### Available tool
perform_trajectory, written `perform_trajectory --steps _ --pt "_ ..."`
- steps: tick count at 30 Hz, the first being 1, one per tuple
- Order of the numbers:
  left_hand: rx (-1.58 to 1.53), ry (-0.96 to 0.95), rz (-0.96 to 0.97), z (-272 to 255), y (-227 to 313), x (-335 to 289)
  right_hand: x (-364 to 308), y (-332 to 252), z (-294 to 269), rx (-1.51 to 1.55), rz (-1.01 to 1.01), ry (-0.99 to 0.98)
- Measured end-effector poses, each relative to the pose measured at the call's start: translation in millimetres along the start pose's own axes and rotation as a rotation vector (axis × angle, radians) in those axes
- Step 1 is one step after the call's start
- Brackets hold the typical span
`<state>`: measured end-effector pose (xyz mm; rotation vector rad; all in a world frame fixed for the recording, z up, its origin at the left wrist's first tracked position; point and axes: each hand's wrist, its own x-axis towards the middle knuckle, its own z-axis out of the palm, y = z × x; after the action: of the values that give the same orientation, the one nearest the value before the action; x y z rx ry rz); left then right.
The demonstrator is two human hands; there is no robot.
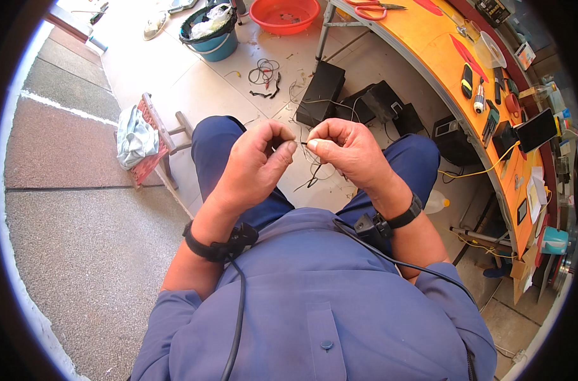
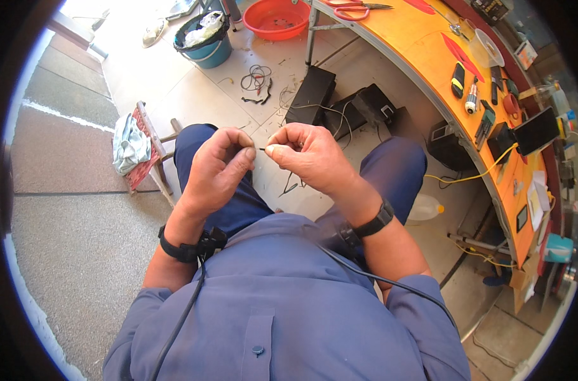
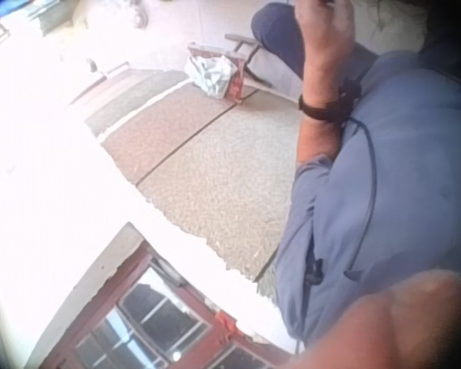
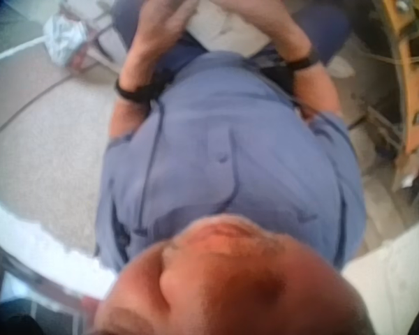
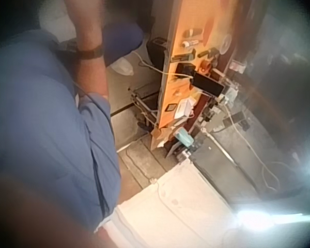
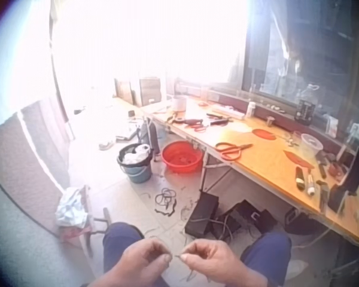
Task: The person sits at a workbench and twists two wire ends together, then wraps the joint with black electrical tape. They continue to handle and twist additional wire segments and apply tape to secure the connections.
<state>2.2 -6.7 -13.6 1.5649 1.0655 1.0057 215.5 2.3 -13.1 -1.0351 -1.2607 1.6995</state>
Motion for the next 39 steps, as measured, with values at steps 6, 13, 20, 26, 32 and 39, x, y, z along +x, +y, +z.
perform_trajectory --steps 6,13,20,26,32,39 --pt "-0.249 -0.023 -0.245 -0.1 5.4 0.0 -1.5 -4.5 -0.4 0.055 0.008 0.035" --pt "-0.375 -0.073 -0.326 3.2 5.1 2.4 0.2 1.8 2.5 0.026 -0.011 0.011" --pt "-0.371 -0.048 -0.313 4.8 6.4 2.3 4.3 10.1 9.4 0.003 -0.106 0.058" --pt "-0.369 -0.039 -0.357 5.9 7.4 3.7 4.2 6.7 13.5 -0.056 -0.103 0.092" --pt "-0.517 -0.057 -0.396 8.5 6.3 6.4 4.0 13.5 14.8 -0.032 -0.222 0.120" --pt "-0.455 -0.013 -0.321 14.6 9.1 7.1 8.3 24.3 19.4 0.161 -0.218 0.183"
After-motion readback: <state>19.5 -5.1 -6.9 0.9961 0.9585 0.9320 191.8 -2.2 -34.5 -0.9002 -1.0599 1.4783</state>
